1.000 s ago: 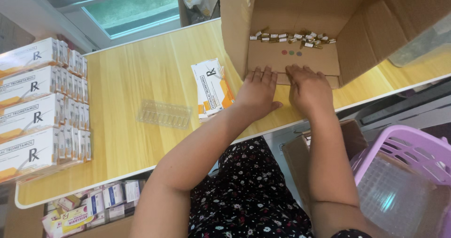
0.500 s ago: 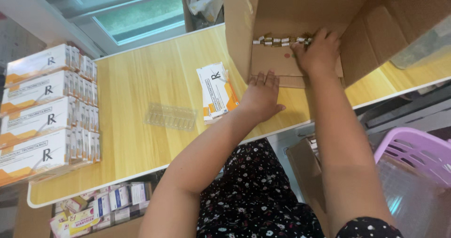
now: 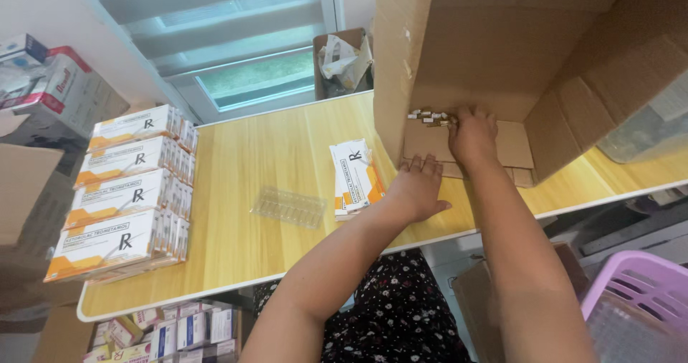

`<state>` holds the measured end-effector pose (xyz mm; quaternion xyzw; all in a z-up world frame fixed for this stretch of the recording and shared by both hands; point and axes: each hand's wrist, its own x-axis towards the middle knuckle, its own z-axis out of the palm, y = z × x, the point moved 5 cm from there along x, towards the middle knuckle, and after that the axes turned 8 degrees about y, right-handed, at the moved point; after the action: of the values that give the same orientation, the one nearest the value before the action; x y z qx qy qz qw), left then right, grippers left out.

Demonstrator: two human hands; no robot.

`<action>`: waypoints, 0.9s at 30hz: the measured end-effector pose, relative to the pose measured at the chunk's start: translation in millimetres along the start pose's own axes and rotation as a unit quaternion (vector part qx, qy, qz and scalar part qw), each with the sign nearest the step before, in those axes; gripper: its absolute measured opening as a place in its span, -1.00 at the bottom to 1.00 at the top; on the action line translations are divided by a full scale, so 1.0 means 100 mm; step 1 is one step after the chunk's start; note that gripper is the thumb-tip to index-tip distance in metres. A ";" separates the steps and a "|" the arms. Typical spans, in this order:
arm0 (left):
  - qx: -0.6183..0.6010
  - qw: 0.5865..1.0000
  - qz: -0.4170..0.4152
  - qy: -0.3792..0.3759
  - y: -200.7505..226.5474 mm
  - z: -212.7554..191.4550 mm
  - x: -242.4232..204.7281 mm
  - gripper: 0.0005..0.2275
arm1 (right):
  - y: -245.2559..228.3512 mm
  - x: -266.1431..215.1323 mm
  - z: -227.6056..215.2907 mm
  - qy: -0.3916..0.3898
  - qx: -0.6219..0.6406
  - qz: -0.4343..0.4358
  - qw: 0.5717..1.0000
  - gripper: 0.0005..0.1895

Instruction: The person sits on the floor and packs small glass vials into clear plastic blister trays. They then place the filled trays into cardboard boxes labeled Ketorolac Trometamol and stack the completed boxes on the table.

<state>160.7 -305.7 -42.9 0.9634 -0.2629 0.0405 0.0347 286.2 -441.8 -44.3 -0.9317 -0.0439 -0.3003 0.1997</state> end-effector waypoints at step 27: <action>-0.012 0.992 0.047 0.115 0.03 -0.38 -0.19 -0.34 | 0.17 0.36 0.06 0.124 0.215 0.002 0.969 -0.73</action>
<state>140.8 -294.9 -6.6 0.9384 -0.3024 0.1496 0.0741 322.4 -456.3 -33.4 -0.8226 -0.0801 -0.3962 0.4000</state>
